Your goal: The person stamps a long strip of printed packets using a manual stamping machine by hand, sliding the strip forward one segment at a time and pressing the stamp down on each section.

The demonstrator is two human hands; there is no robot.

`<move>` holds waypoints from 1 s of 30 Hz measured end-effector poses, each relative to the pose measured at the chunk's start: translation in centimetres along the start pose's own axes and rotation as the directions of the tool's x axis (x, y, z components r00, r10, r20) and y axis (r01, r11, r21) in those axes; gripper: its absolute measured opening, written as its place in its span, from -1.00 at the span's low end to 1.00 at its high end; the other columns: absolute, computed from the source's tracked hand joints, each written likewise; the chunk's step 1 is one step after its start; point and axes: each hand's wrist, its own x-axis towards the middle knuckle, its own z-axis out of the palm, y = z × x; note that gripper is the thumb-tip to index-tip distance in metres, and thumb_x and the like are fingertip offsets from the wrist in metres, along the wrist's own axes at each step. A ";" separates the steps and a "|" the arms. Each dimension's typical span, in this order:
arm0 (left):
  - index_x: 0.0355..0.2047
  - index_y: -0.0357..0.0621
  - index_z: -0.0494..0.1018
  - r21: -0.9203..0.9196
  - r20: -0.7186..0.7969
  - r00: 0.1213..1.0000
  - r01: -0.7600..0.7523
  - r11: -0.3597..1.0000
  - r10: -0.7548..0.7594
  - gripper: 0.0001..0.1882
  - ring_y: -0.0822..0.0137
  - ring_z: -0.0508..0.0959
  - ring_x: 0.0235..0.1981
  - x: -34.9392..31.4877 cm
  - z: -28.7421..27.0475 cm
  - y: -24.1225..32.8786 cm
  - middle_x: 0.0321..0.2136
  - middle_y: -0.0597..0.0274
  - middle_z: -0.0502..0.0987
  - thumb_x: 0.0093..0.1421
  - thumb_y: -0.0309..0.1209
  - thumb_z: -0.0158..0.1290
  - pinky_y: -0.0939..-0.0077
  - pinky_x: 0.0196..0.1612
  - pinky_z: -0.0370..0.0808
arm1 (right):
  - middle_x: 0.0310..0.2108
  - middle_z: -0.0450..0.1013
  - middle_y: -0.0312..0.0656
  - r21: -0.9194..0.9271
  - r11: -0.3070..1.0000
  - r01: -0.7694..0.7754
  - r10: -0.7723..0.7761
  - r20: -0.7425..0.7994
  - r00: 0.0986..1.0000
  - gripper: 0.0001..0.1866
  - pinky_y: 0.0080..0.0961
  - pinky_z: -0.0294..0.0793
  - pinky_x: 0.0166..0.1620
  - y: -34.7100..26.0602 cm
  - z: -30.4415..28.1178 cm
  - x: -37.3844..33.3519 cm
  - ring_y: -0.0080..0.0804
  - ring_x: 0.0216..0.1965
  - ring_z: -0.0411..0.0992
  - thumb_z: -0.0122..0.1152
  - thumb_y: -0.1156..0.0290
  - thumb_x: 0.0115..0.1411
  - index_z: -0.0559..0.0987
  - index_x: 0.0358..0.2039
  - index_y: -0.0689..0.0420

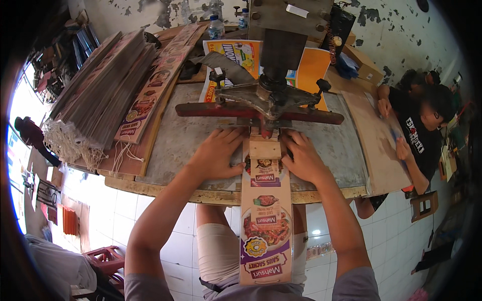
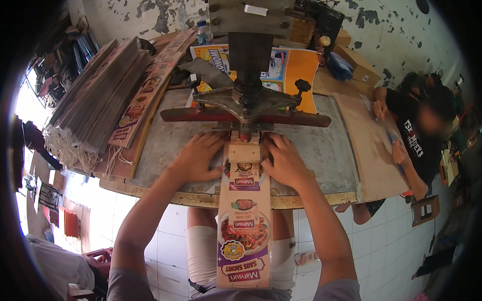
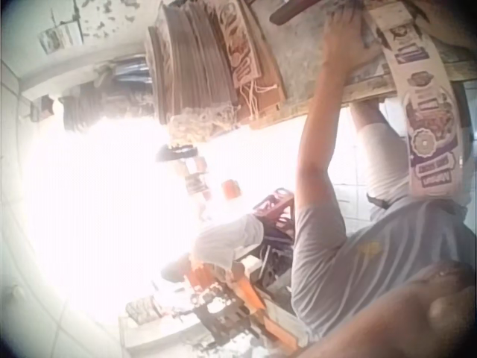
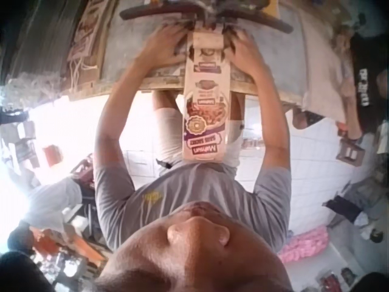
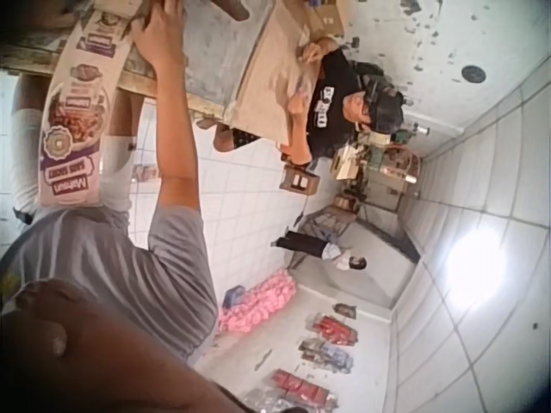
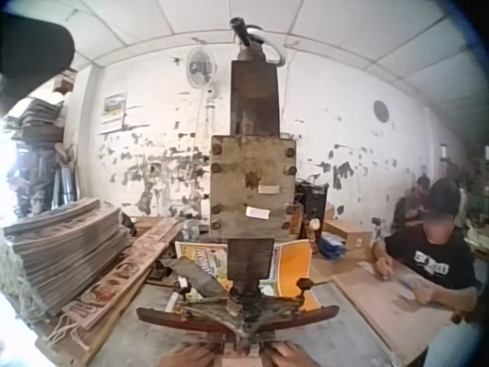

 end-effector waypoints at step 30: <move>0.03 -0.18 0.72 -0.766 -0.624 0.776 -0.585 -0.267 0.093 -0.41 0.37 0.56 -0.66 -14.3 -15.1 19.2 -0.50 0.20 0.66 0.34 0.11 0.18 0.36 -0.63 0.27 | 0.15 0.57 -0.01 0.495 0.860 -0.121 0.241 -0.185 0.953 -0.62 -0.21 0.58 -0.04 -7.7 0.5 -0.8 -0.02 -0.06 0.60 0.51 0.46 0.25 0.48 -0.05 0.20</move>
